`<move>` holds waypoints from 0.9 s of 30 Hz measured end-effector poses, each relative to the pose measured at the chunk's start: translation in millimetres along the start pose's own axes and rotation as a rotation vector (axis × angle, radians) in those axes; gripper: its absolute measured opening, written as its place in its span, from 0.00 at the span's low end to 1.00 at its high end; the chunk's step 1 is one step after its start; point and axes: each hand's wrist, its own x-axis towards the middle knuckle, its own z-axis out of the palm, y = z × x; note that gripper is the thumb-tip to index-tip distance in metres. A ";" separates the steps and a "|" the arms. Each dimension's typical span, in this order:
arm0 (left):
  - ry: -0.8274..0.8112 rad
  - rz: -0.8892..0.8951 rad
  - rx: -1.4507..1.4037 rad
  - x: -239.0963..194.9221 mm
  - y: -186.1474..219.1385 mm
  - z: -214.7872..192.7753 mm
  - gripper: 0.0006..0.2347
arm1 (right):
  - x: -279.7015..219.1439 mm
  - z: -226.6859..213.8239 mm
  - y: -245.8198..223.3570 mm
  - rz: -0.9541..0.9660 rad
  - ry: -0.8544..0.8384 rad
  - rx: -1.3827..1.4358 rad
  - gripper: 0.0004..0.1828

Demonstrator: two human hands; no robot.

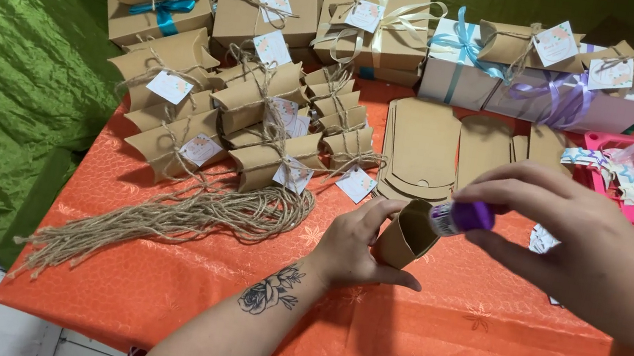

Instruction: Assembling cardboard pillow boxes by folding templates and securing them with twine and decorative tags.

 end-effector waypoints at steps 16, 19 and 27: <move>0.012 -0.036 0.001 -2.0 -0.6 1.1 0.41 | 9.9 61.4 10.8 0.001 -0.109 -0.040 0.22; 0.038 -0.067 0.032 -1.1 2.8 0.9 0.38 | -2.6 76.8 9.6 -0.022 0.044 0.011 0.19; 0.160 -0.175 -0.120 0.9 7.9 6.6 0.39 | -47.0 172.8 68.6 0.192 0.507 0.532 0.30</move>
